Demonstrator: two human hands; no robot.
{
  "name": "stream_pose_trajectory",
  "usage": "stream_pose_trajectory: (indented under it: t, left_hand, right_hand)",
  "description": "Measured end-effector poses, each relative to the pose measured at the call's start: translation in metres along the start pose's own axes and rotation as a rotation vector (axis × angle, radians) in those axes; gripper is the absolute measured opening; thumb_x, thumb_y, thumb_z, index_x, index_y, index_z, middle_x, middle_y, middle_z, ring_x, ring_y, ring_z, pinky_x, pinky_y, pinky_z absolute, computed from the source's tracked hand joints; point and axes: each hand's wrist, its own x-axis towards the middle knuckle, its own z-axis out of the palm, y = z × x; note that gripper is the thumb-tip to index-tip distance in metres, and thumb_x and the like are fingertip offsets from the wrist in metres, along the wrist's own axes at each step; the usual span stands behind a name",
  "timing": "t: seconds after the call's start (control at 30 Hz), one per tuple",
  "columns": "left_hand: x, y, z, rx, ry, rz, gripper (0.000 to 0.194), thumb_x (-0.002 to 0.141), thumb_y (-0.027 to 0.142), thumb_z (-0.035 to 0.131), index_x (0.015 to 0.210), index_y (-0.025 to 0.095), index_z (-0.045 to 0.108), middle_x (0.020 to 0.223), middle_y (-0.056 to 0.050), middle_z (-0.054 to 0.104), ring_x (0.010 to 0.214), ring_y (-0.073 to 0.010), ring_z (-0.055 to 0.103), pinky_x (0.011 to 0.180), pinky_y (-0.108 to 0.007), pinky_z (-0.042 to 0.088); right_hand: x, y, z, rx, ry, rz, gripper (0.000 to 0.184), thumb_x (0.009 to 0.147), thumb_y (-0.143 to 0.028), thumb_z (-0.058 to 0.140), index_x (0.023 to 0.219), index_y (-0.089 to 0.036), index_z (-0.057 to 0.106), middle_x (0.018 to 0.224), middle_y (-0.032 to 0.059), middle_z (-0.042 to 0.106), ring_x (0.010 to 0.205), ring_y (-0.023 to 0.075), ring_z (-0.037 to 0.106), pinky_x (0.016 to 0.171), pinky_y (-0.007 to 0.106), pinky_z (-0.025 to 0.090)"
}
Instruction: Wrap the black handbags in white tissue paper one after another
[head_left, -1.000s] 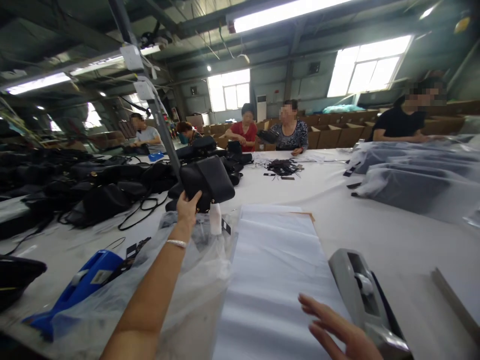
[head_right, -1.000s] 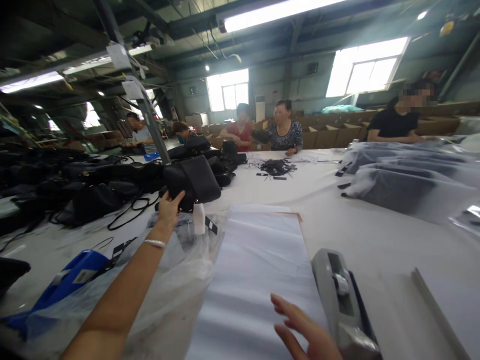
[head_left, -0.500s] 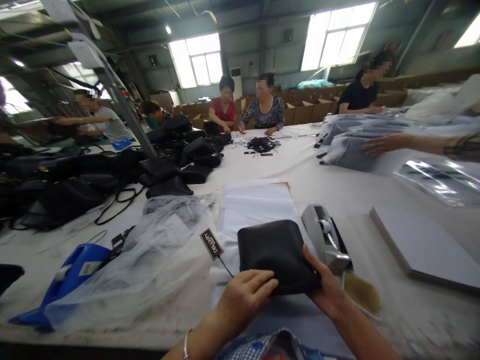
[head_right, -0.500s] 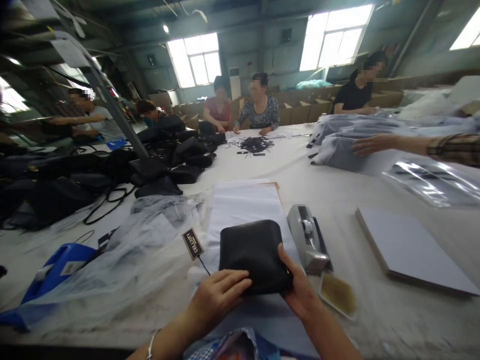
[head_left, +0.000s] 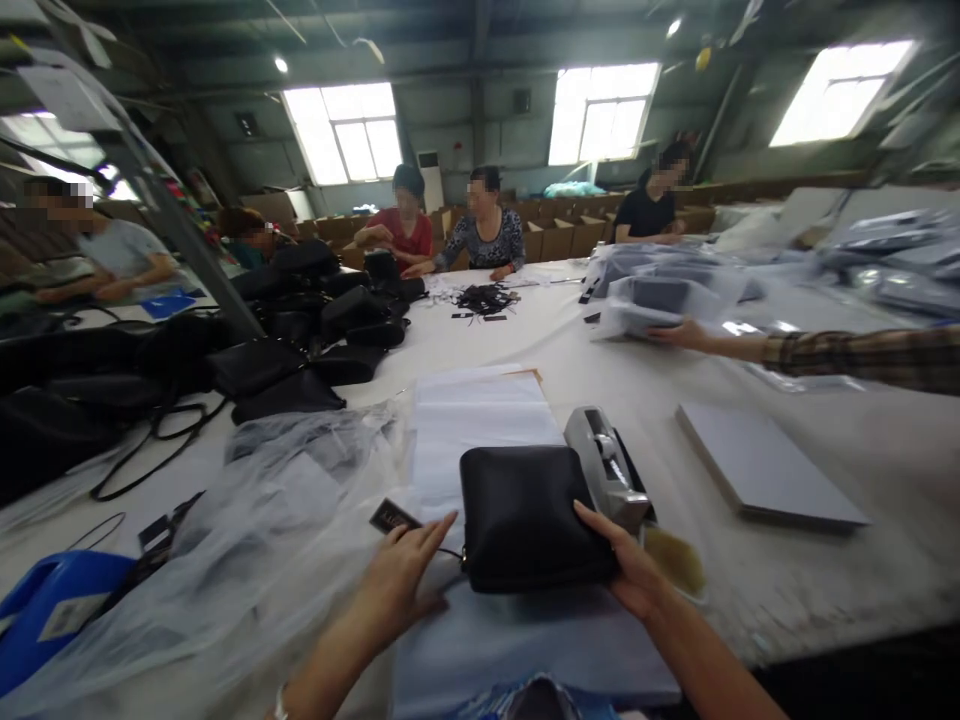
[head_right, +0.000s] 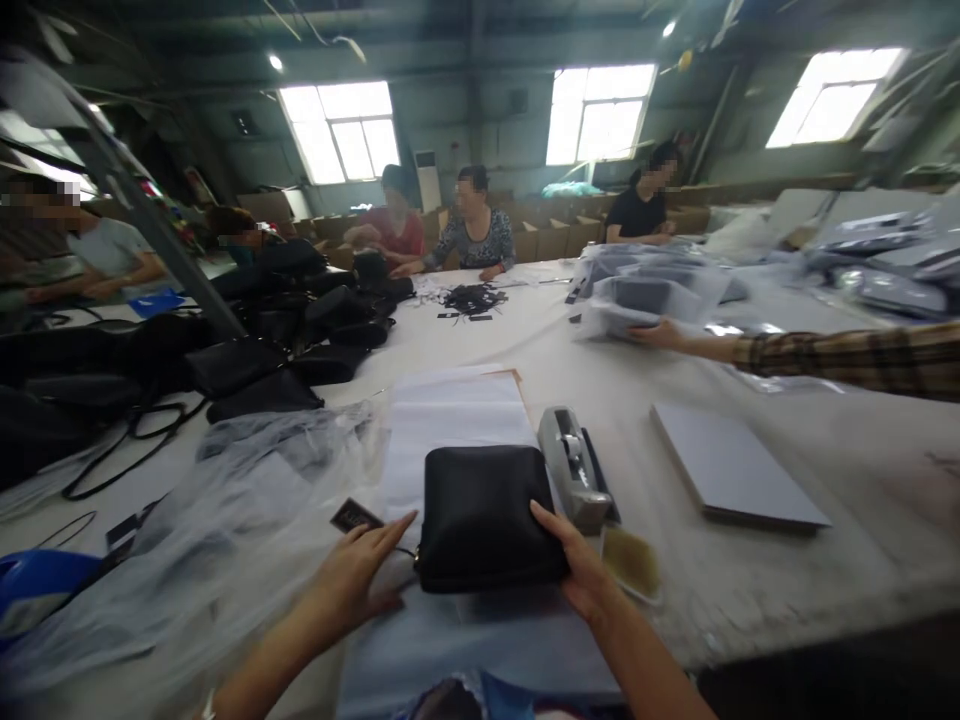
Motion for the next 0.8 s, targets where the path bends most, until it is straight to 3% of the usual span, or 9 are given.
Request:
stream_pose_trajectory:
  t: [0.13, 0.23, 0.33, 0.43, 0.5, 0.57, 0.63, 0.7, 0.8]
  left_hand:
    - [-0.008, -0.020, 0.003, 0.214, 0.154, -0.036, 0.074, 0.080, 0.004, 0.054, 0.148, 0.029, 0.038, 0.114, -0.006, 0.070, 0.114, -0.0244, 0.061, 0.115, -0.054, 0.023]
    - [-0.014, -0.026, -0.010, 0.313, 0.097, -0.122, 0.062, 0.076, 0.007, 0.058, 0.135, 0.026, 0.055, 0.102, -0.006, 0.072, 0.103, -0.0256, 0.065, 0.108, -0.050, 0.034]
    - [-0.021, -0.019, -0.020, 0.379, -0.008, -0.207, 0.052, 0.078, 0.016, 0.063, 0.130, 0.023, 0.061, 0.097, -0.008, 0.073, 0.094, -0.0281, 0.067, 0.092, -0.045, 0.046]
    - [-0.025, -0.007, -0.019, 0.373, -0.095, -0.244, 0.052, 0.079, 0.020, 0.068, 0.130, 0.023, 0.061, 0.100, -0.010, 0.074, 0.092, -0.0296, 0.069, 0.082, -0.041, 0.051]
    - [-0.024, -0.002, -0.017, 0.296, -0.106, -0.240, 0.053, 0.080, 0.023, 0.069, 0.132, 0.024, 0.060, 0.110, -0.010, 0.073, 0.097, -0.0299, 0.070, 0.084, -0.042, 0.053]
    - [-0.018, 0.002, -0.018, 0.189, -0.029, -0.216, 0.050, 0.085, 0.029, 0.066, 0.133, 0.024, 0.058, 0.120, -0.010, 0.070, 0.105, -0.0291, 0.068, 0.089, -0.043, 0.054]
    - [-0.008, 0.006, -0.020, 0.086, 0.115, -0.155, 0.044, 0.092, 0.033, 0.057, 0.135, 0.024, 0.056, 0.127, -0.008, 0.067, 0.114, -0.0263, 0.065, 0.095, -0.042, 0.053]
    - [0.007, 0.010, -0.023, 0.002, 0.244, -0.066, 0.041, 0.097, 0.033, 0.049, 0.136, 0.025, 0.054, 0.131, -0.007, 0.064, 0.119, -0.0228, 0.062, 0.099, -0.039, 0.053]
    - [0.032, 0.013, -0.025, -0.073, 0.382, 0.013, 0.038, 0.098, 0.031, 0.045, 0.133, 0.026, 0.056, 0.135, -0.006, 0.062, 0.122, -0.0205, 0.060, 0.102, -0.037, 0.052]
  right_hand:
    - [0.001, 0.001, 0.010, 0.012, -0.083, -0.020, 0.039, 0.083, -0.037, 0.072, 0.114, -0.013, 0.068, 0.100, 0.0087, 0.076, 0.093, 0.0224, 0.072, 0.090, 0.032, 0.057]
    - [0.003, 0.007, 0.024, -0.071, -0.171, -0.069, 0.047, 0.083, -0.037, 0.071, 0.125, -0.018, 0.063, 0.112, 0.0070, 0.073, 0.103, 0.0225, 0.069, 0.095, 0.035, 0.054]
    - [0.005, 0.015, 0.026, -0.209, -0.209, -0.144, 0.054, 0.083, -0.037, 0.071, 0.133, -0.022, 0.056, 0.121, 0.0045, 0.069, 0.109, 0.0212, 0.066, 0.101, 0.036, 0.049]
    - [0.009, 0.012, 0.011, -0.545, -0.110, -0.265, 0.057, 0.082, -0.045, 0.069, 0.134, -0.026, 0.056, 0.117, 0.0045, 0.071, 0.099, 0.0229, 0.069, 0.092, 0.038, 0.053]
    - [0.014, 0.000, 0.000, -0.895, 0.048, -0.453, 0.050, 0.082, -0.048, 0.068, 0.126, -0.026, 0.063, 0.113, 0.0067, 0.072, 0.090, 0.0254, 0.071, 0.084, 0.040, 0.055]
    - [0.024, -0.019, -0.005, -1.192, 0.178, -0.696, 0.038, 0.086, -0.047, 0.063, 0.116, -0.024, 0.069, 0.113, 0.0086, 0.071, 0.088, 0.0260, 0.070, 0.084, 0.041, 0.054]
    - [0.040, -0.040, 0.001, -1.392, 0.191, -0.865, 0.032, 0.092, -0.042, 0.054, 0.112, -0.022, 0.070, 0.114, 0.0091, 0.070, 0.092, 0.0247, 0.069, 0.088, 0.039, 0.052]
    - [0.065, -0.059, 0.014, -1.571, 0.094, -0.885, 0.032, 0.096, -0.034, 0.047, 0.114, -0.020, 0.069, 0.114, 0.0087, 0.071, 0.096, 0.0225, 0.068, 0.091, 0.036, 0.051]
    - [0.112, -0.081, 0.039, -1.774, -0.077, -0.770, 0.025, 0.092, -0.026, 0.053, 0.108, -0.019, 0.072, 0.105, 0.0062, 0.074, 0.093, 0.0199, 0.068, 0.086, 0.030, 0.051]
